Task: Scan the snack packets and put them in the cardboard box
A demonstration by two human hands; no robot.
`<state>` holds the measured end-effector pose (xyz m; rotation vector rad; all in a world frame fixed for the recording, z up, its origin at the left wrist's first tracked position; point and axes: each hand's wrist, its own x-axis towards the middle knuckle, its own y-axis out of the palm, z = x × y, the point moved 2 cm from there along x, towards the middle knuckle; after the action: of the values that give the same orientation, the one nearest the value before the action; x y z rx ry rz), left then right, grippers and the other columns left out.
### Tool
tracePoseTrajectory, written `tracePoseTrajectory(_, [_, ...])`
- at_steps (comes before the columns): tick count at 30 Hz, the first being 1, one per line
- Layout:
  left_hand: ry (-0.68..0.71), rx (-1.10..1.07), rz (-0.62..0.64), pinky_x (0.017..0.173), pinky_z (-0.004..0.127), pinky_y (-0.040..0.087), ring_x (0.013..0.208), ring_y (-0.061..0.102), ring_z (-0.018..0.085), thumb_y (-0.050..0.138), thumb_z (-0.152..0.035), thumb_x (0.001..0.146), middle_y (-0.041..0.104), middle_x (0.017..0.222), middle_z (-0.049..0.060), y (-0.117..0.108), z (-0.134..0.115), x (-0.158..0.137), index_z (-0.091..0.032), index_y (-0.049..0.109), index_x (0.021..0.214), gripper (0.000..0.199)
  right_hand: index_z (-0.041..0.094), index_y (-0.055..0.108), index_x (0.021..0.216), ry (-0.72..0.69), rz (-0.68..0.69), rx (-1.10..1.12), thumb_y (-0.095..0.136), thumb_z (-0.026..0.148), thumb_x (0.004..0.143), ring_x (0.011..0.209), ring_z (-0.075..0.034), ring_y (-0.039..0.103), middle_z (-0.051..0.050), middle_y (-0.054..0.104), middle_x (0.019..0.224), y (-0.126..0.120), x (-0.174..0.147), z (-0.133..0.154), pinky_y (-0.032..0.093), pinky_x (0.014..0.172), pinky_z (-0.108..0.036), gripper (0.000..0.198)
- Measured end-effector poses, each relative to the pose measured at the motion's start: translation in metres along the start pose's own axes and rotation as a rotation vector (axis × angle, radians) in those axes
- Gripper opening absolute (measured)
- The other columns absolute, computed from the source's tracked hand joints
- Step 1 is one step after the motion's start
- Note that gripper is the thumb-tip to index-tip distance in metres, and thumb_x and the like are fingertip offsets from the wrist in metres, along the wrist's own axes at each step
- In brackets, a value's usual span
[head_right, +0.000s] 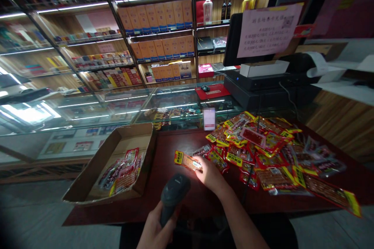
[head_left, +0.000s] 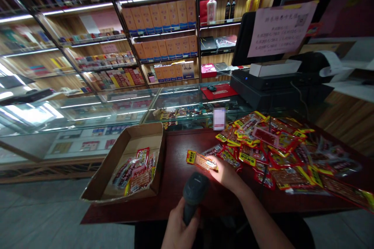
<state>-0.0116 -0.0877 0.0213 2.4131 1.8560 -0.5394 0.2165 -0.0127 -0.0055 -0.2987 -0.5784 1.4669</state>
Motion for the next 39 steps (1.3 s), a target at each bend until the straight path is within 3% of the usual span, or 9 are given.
tracePoseTrajectory(7, [0.06, 0.008, -0.005, 0.036, 0.019, 0.033, 0.037, 0.041, 0.01, 0.071, -0.039, 0.076, 0.048, 0.047, -0.008, -0.001, 0.009, 0.001, -0.019, 0.066, 0.083, 0.023, 0.025, 0.063, 0.122, 0.036, 0.001, 0.054, 0.06, 0.011, 0.075, 0.111, -0.024, 0.067, -0.006, 0.072, 0.12, -0.002, 0.001, 0.004, 0.05, 0.101, -0.042, 0.049])
tracePoseTrajectory(11, [-0.003, -0.177, -0.087, 0.033, 0.019, 0.032, 0.033, 0.039, 0.008, 0.068, -0.052, 0.076, 0.05, 0.048, -0.009, 0.0, 0.021, 0.011, -0.017, 0.062, 0.095, 0.04, 0.022, 0.062, 0.123, 0.128, -0.095, 0.286, 0.067, 0.021, 0.076, 0.106, -0.025, 0.068, -0.006, 0.072, 0.117, 0.001, 0.021, 0.027, 0.051, 0.098, -0.043, 0.047])
tracePoseTrajectory(16, [-0.136, -0.341, -0.172, 0.029, 0.019, 0.033, 0.029, 0.041, 0.008, 0.074, -0.066, 0.063, 0.054, 0.047, -0.008, -0.005, 0.043, 0.03, -0.014, 0.061, 0.101, 0.066, 0.022, 0.061, 0.125, 0.109, 0.148, 0.709, 0.073, 0.024, 0.071, 0.102, -0.023, 0.07, -0.004, 0.073, 0.115, 0.064, 0.069, 0.096, 0.054, 0.095, -0.041, 0.055])
tracePoseTrajectory(21, [-0.152, -0.365, -0.19, 0.025, 0.02, 0.033, 0.026, 0.039, 0.009, 0.076, -0.073, 0.055, 0.055, 0.044, -0.008, -0.009, 0.062, 0.04, -0.015, 0.061, 0.101, 0.075, 0.022, 0.056, 0.136, 0.04, 0.279, 0.587, 0.072, 0.02, 0.074, 0.098, -0.022, 0.072, -0.007, 0.072, 0.119, 0.11, 0.08, 0.141, 0.058, 0.088, -0.037, 0.065])
tracePoseTrajectory(26, [-0.124, -0.366, -0.182, 0.026, 0.019, 0.032, 0.027, 0.042, 0.008, 0.074, -0.07, 0.061, 0.056, 0.046, -0.007, -0.008, 0.067, 0.039, -0.015, 0.062, 0.1, 0.069, 0.023, 0.062, 0.128, 0.008, -0.009, 0.087, 0.061, 0.024, 0.086, 0.099, -0.021, 0.07, -0.008, 0.071, 0.12, 0.044, 0.054, 0.085, 0.055, 0.091, -0.036, 0.042])
tracePoseTrajectory(29, [-0.143, -0.352, -0.17, 0.025, 0.018, 0.032, 0.028, 0.042, 0.009, 0.076, -0.068, 0.061, 0.057, 0.046, -0.007, -0.007, 0.068, 0.039, -0.014, 0.063, 0.103, 0.069, 0.016, 0.063, 0.127, 0.172, -0.205, -0.408, 0.055, 0.023, 0.091, 0.113, -0.027, 0.064, -0.014, 0.068, 0.123, -0.012, 0.03, 0.027, 0.047, 0.101, -0.039, 0.038])
tracePoseTrajectory(32, [-0.14, -0.347, -0.163, 0.024, 0.018, 0.031, 0.026, 0.041, 0.008, 0.075, -0.07, 0.06, 0.056, 0.046, -0.007, -0.007, 0.068, 0.04, -0.014, 0.062, 0.102, 0.071, 0.014, 0.063, 0.126, 0.328, -0.216, -0.737, 0.056, 0.026, 0.091, 0.112, -0.031, 0.063, -0.018, 0.068, 0.117, -0.042, 0.007, -0.013, 0.046, 0.098, -0.04, 0.037])
tracePoseTrajectory(36, [-0.118, -0.352, -0.165, 0.025, 0.018, 0.029, 0.026, 0.041, 0.008, 0.075, -0.069, 0.062, 0.056, 0.046, -0.007, -0.007, 0.063, 0.038, -0.014, 0.06, 0.104, 0.071, 0.019, 0.061, 0.13, 0.34, -0.179, -0.809, 0.068, 0.028, 0.082, 0.107, -0.032, 0.065, -0.015, 0.067, 0.11, -0.043, -0.006, -0.028, 0.049, 0.09, -0.038, 0.049])
tracePoseTrajectory(39, [-0.119, -0.353, -0.151, 0.026, 0.017, 0.031, 0.027, 0.042, 0.008, 0.074, -0.068, 0.066, 0.057, 0.047, -0.007, -0.007, 0.058, 0.035, -0.013, 0.06, 0.105, 0.069, 0.02, 0.064, 0.125, 0.279, -0.25, -0.607, 0.068, 0.028, 0.08, 0.109, -0.032, 0.064, -0.014, 0.066, 0.116, -0.037, -0.003, -0.026, 0.049, 0.092, -0.039, 0.046])
